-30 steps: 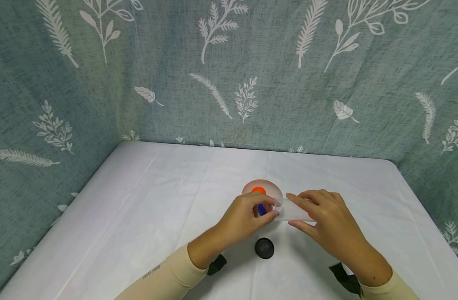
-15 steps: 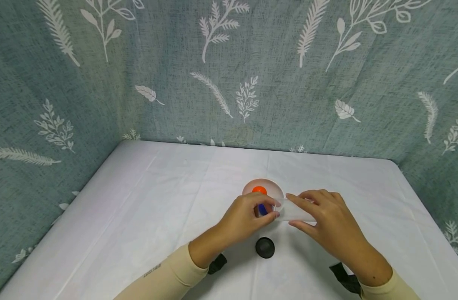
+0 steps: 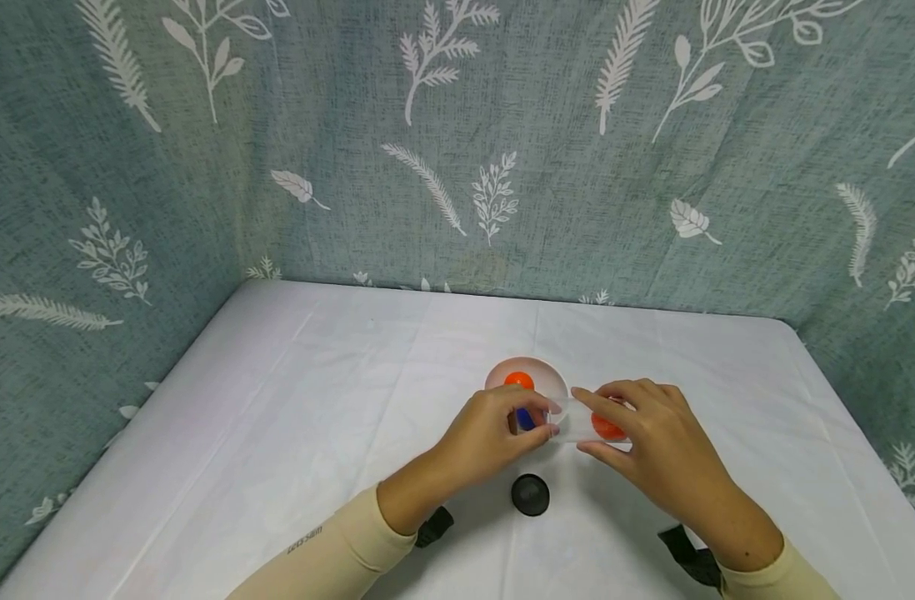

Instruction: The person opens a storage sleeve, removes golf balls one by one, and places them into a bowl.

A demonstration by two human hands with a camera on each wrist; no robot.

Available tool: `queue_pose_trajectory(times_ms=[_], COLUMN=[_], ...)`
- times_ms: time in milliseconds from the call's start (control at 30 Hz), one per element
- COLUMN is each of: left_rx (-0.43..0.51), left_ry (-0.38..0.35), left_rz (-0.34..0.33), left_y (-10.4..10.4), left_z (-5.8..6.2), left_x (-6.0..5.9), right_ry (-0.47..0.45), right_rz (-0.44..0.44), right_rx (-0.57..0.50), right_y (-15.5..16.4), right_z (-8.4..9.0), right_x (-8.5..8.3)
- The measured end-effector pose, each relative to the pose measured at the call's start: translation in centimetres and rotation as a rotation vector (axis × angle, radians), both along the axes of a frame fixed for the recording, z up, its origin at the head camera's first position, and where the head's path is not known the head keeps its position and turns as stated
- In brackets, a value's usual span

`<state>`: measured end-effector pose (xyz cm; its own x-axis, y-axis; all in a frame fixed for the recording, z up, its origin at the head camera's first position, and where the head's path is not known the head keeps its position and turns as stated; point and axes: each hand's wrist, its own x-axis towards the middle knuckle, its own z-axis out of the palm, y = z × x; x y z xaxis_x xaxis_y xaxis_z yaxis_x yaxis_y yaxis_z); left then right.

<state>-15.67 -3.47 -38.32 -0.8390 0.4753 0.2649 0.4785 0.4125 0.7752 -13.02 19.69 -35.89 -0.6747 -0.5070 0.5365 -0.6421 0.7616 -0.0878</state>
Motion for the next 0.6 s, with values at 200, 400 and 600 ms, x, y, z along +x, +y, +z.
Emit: queue_pose_trajectory(times_ms=[200,400,600], left_rx=[-0.010,-0.024,-0.022], left_ry=[-0.001,0.008,0.023], left_rz=[0.005,0.004,0.012], left_y=[-0.04,-0.08,-0.18], left_z=[-0.05,-0.09,-0.06], left_x=[-0.01,-0.05,-0.16], right_ry=[-0.019,-0.008,0.002], right_rz=[-0.018,-0.006,0.000], right_rx=[0.013,-0.003,-0.005], right_y=[-0.13,-0.01,0.08], right_z=[0.04,-0.12,-0.05], right_x=[0.05,-0.04,-0.11])
